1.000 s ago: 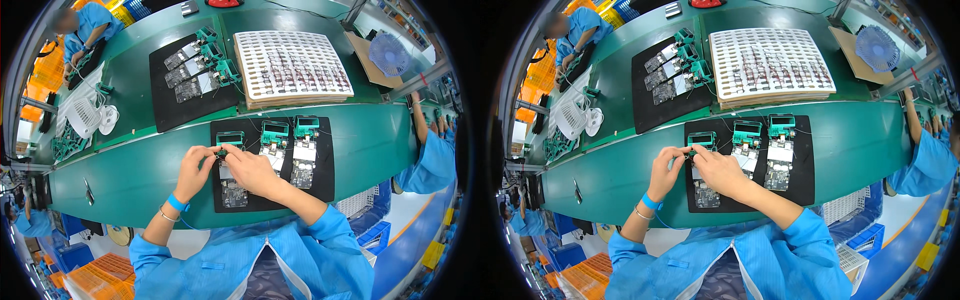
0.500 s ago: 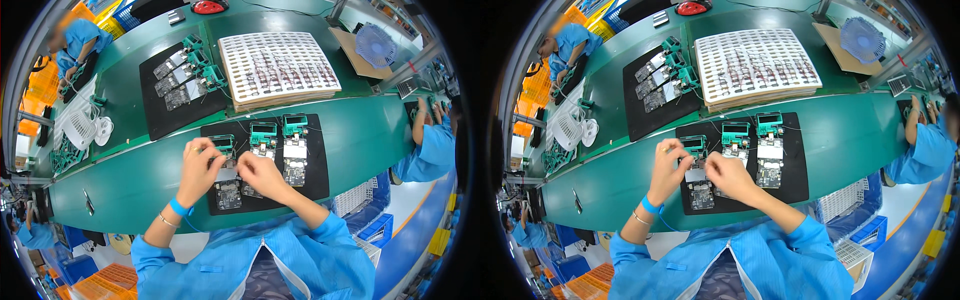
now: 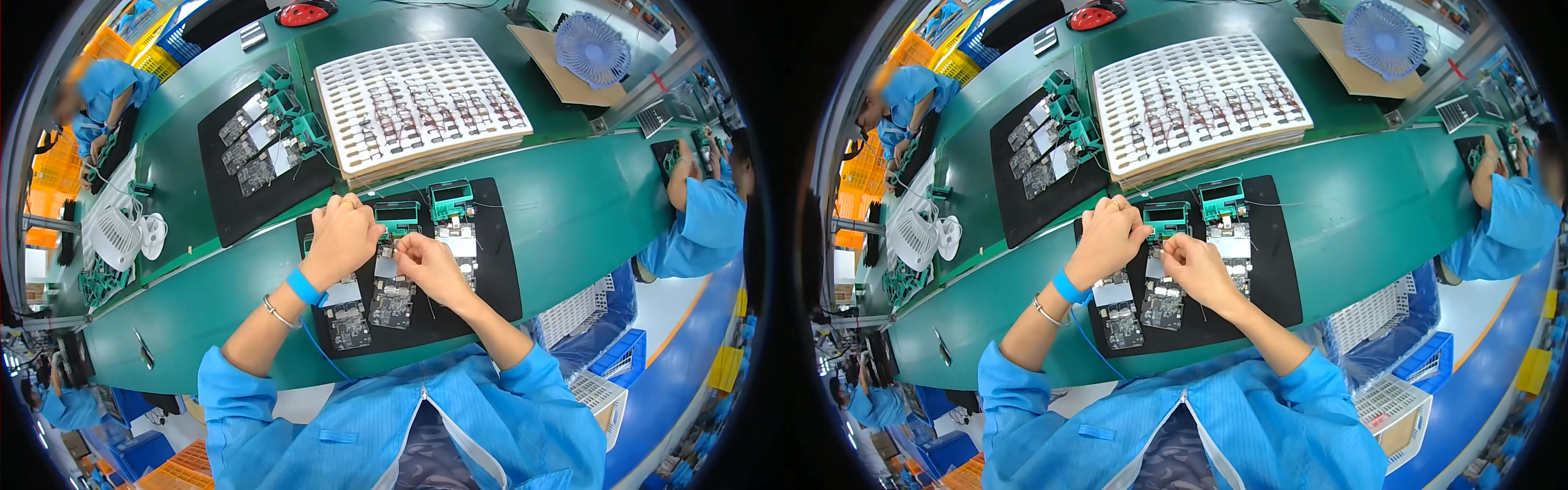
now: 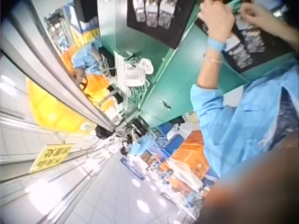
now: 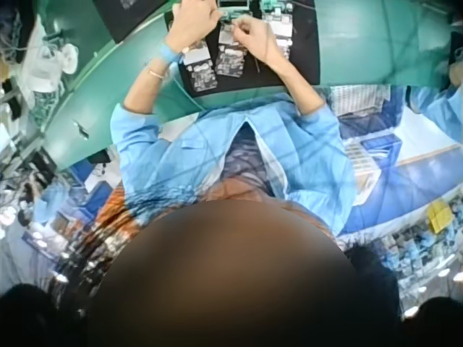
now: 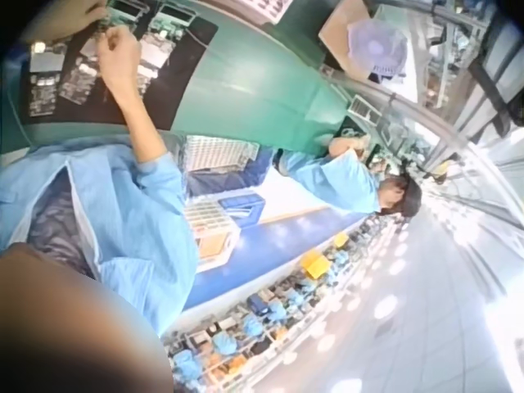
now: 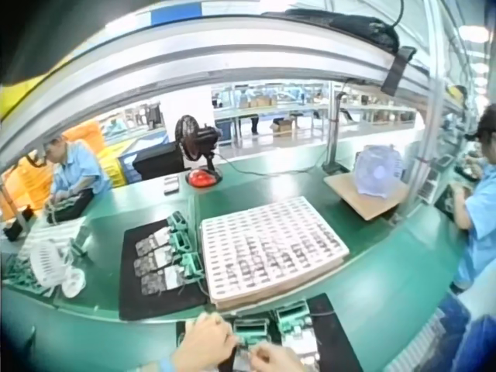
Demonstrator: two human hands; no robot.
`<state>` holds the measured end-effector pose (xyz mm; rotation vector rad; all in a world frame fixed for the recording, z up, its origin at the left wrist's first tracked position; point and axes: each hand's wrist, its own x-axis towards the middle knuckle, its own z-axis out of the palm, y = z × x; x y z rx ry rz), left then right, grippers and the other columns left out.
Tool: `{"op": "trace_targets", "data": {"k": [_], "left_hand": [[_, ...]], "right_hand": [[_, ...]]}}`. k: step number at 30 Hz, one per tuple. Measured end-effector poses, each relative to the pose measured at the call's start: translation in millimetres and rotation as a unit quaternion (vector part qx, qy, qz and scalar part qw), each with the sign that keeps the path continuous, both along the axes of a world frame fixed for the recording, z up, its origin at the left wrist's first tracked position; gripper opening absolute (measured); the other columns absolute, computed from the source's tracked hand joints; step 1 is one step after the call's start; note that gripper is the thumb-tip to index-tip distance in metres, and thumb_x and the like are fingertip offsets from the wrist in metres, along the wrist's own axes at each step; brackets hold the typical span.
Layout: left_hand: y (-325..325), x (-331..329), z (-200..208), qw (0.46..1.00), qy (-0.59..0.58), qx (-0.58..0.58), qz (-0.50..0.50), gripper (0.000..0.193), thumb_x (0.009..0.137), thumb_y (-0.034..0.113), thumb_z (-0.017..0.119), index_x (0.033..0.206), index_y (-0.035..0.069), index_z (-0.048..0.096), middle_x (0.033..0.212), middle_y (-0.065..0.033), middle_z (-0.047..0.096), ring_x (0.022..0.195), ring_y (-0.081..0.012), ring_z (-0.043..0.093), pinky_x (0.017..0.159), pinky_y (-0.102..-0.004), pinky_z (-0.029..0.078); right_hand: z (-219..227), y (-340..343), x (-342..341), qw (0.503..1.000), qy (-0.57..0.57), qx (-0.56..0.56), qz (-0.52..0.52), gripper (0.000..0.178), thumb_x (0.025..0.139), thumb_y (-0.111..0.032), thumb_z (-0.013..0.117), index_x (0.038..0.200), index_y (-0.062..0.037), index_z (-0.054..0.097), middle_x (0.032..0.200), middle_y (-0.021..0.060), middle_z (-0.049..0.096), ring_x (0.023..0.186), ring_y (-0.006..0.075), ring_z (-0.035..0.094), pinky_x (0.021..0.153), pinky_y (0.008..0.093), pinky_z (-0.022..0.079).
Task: Assembling electronic components and connecting wires on circuit boards on a production line.
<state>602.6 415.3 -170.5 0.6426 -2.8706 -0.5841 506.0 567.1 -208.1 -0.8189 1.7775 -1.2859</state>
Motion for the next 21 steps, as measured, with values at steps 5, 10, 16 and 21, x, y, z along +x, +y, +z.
{"op": "trace_targets", "data": {"k": [5, 10, 16, 21], "left_hand": [[-4.4, -4.1, 4.3, 0.996, -0.084, 0.027, 0.003, 0.019, 0.078, 0.025, 0.068, 0.079, 0.006, 0.063, 0.096, -0.0098, 0.056, 0.098, -0.0278, 0.050, 0.079, -0.0431, 0.034], [0.1, 1.4, 8.8, 0.995, 0.090, 0.037, 0.028, 0.013, 0.082, 0.013, 0.066, 0.088, 0.005, 0.058, 0.092, -0.0089, 0.057, 0.090, -0.0260, 0.055, 0.078, -0.0381, 0.041], [36.7, -11.8, 39.6, 0.950, 0.169, 0.238, -0.107, 0.016, 0.081, 0.000, 0.062, 0.096, 0.002, 0.058, 0.091, -0.0101, 0.060, 0.073, -0.0207, 0.059, 0.064, -0.0300, 0.048], [42.0, -33.2, 42.2, 0.949, 0.140, 0.263, -0.104, 0.010, 0.080, 0.003, 0.065, 0.089, 0.000, 0.062, 0.079, -0.0091, 0.062, 0.066, -0.0184, 0.058, 0.060, -0.0289, 0.047]], "right_hand": [[5.3, 5.0, -12.9, 0.979, -0.195, 0.002, 0.064, 0.010, 0.086, -0.007, 0.060, 0.093, -0.0011, 0.058, 0.073, 0.0036, 0.063, 0.060, 0.0066, 0.058, 0.054, 0.0202, 0.047], [30.9, 25.2, -36.4, 0.929, -0.348, -0.123, -0.019, 0.035, 0.086, -0.007, 0.064, 0.120, -0.0015, 0.054, 0.083, 0.0072, 0.066, 0.065, 0.0081, 0.063, 0.063, 0.0211, 0.054], [29.4, 27.8, -44.3, 0.897, -0.391, -0.188, -0.086, 0.035, 0.088, -0.007, 0.063, 0.121, -0.0030, 0.051, 0.086, 0.0079, 0.066, 0.070, 0.0114, 0.066, 0.065, 0.0234, 0.056], [27.4, 31.0, -45.6, 0.805, -0.549, -0.203, -0.099, 0.022, 0.089, -0.006, 0.062, 0.109, -0.0030, 0.057, 0.084, 0.0058, 0.066, 0.072, 0.0135, 0.067, 0.067, 0.0256, 0.058]]}}
